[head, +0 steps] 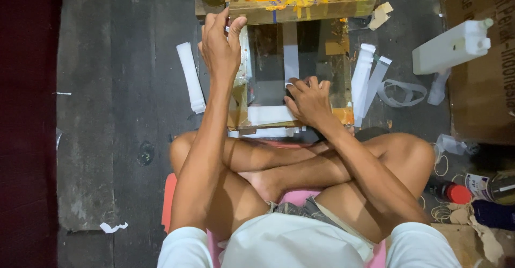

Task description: The person sits cross-legged and uses a squeegee to spread orange ink across a screen printing frame. They repeatedly pull the ink across the mesh, lift the frame to check the result, and place white rectangular items onto the frame to print.

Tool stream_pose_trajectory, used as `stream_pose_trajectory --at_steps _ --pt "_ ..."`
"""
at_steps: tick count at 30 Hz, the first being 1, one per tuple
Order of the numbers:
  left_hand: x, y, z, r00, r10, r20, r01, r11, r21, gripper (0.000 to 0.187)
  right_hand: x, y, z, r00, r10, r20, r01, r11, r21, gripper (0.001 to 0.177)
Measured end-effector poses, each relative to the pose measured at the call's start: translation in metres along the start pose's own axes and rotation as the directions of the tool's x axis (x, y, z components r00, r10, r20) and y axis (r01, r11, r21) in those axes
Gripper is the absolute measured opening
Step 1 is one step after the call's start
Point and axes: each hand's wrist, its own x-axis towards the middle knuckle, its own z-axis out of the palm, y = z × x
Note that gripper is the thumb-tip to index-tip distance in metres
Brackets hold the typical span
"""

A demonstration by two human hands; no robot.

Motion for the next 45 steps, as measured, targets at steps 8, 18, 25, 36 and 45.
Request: stream_pose_trajectory --at_steps 8,18,25,36,45 --pt "0.001 0.005 -0.004 1.0 -0.013 0.013 0.014 1.0 -0.008 0.062 0.008 0.004 0.005 1.0 -0.008 0.01 0.008 1.0 0.029 0.022" --pt "0.003 0.005 -0.007 1.0 -0.005 0.023 0.005 1.0 0.002 0.064 0.012 0.006 -0.011 0.997 -0.041 -0.065 0.04 0.999 -0.015 0.023" --pt "-0.031 0.003 -0.016 0.997 0.015 0.079 -0.015 1.0 0.005 0.042 -0.022 0.004 -0.025 0.999 -0.052 -0.01 0.053 0.977 0.208 0.013" --pt "-0.117 -0.054 0.023 0.953 -0.184 0.242 0.162 0.981 0.107 0.044 -0.046 0.002 -0.032 0.991 0.01 -0.135 0.022 0.972 0.233 0.019" --pt "-0.12 -0.074 0.035 0.942 -0.169 0.289 0.151 0.985 0.082 0.053 -0.063 0.033 0.031 0.989 0.106 -0.106 -0.068 0.948 0.31 0.015"
